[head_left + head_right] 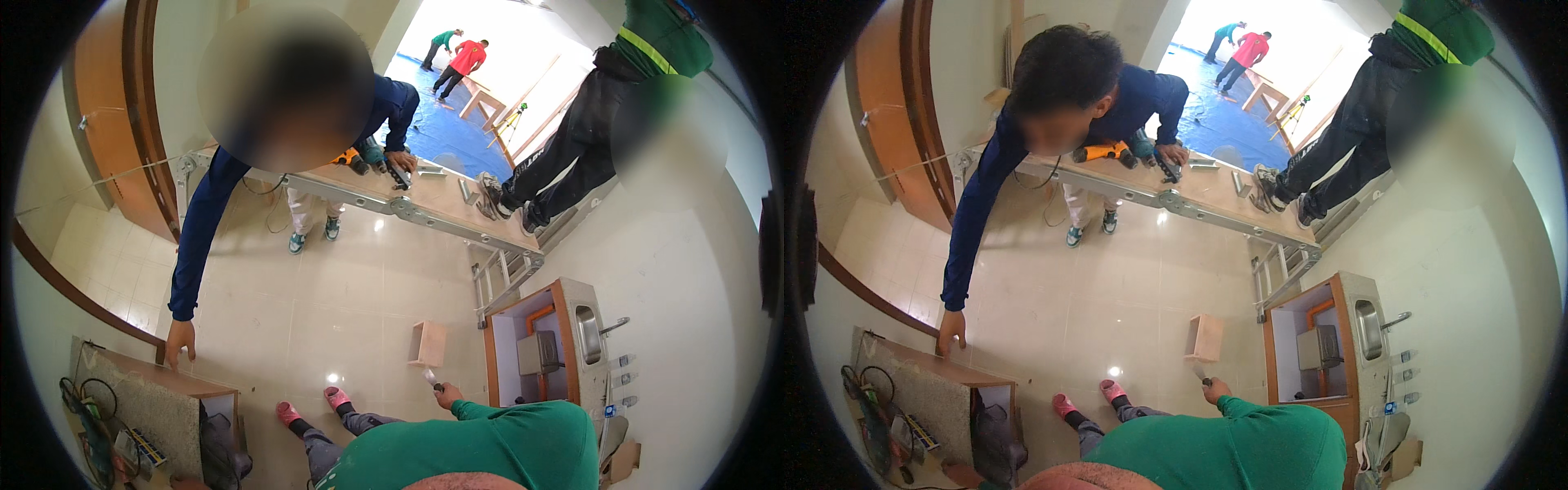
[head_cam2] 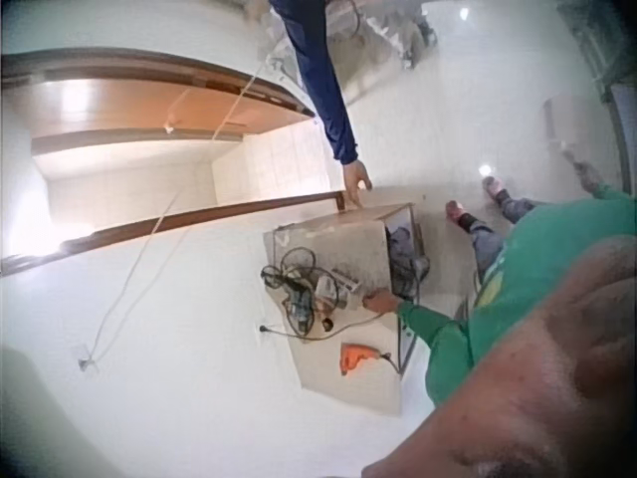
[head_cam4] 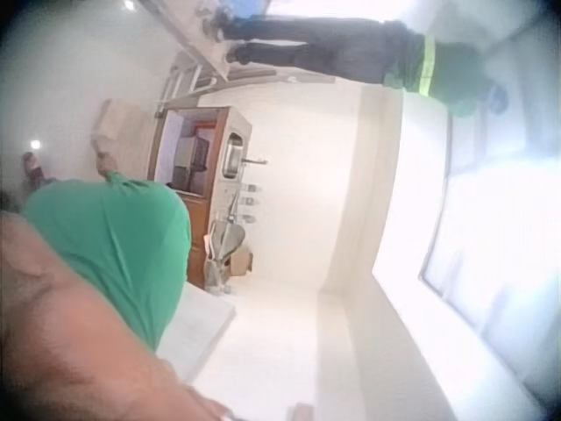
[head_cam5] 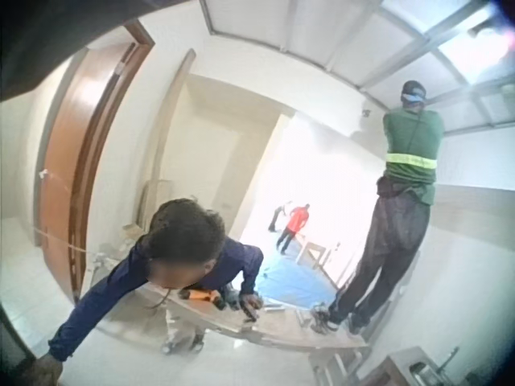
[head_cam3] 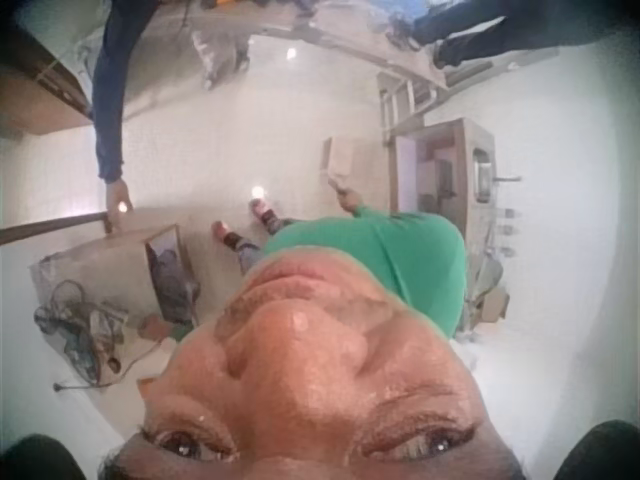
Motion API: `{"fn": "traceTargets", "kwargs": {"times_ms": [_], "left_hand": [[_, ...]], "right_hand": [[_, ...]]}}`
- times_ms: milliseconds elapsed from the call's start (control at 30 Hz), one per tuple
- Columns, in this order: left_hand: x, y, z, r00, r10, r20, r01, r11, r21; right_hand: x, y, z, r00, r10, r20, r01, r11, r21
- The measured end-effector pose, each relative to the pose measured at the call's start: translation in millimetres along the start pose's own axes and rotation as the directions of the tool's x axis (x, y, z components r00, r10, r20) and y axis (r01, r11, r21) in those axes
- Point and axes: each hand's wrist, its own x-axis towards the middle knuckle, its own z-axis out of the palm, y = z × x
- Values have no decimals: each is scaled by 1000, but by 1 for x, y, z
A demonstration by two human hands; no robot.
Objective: The person uses a utility knife to cut and trim a countertop around a stainless steel sink. They repeatedly score and remove material along the sink edge, occasionally wiping the surface and adjusting the sink position.
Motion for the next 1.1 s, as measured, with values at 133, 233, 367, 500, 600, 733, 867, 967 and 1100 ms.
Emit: {"fn": "traceTargets", "kwargs": {"times_ms": [133, 233, 367, 500, 600, 733, 867, 967, 1100], "left_hand": [[9, -17, 17, 963, 239, 123, -252, 962, 107], [-13, 62, 20, 911, 350, 219, -367, 929, 43], [-25, 221, -61, 939, 341, 39, -245, 744, -622], [-13, 272, -74, 923, 380, -63, -328, 688, -648], [-3, 306, -55, 951, 296, -86, -277, 697, -662], [14, 319, -37, 970, 199, -138, -237, 654, -719], [9, 318, -44, 970, 222, -104, -230, 680, -696], [-2, 278, -50, 976, 193, -106, -214, 725, -654], [-9, 210, -69, 982, 124, -141, -183, 797, -575]], "right_hand": [[15, -59, 10, 981, -195, -19, 195, 980, -28], [30, -29, 23, 962, -250, -106, 259, 962, 87], [57, -3, 64, 976, -218, 10, 206, 938, 277], [43, -51, 58, 957, -201, 209, 124, 936, 331], [35, -65, 40, 942, -308, 136, 244, 903, 355], [43, -76, 27, 951, -264, 160, 176, 890, 421], [51, -51, 29, 968, -165, 190, 68, 898, 434], [33, -57, 29, 965, -194, 179, 117, 922, 369], [33, -61, 39, 934, -219, 281, 112, 929, 353]]}}
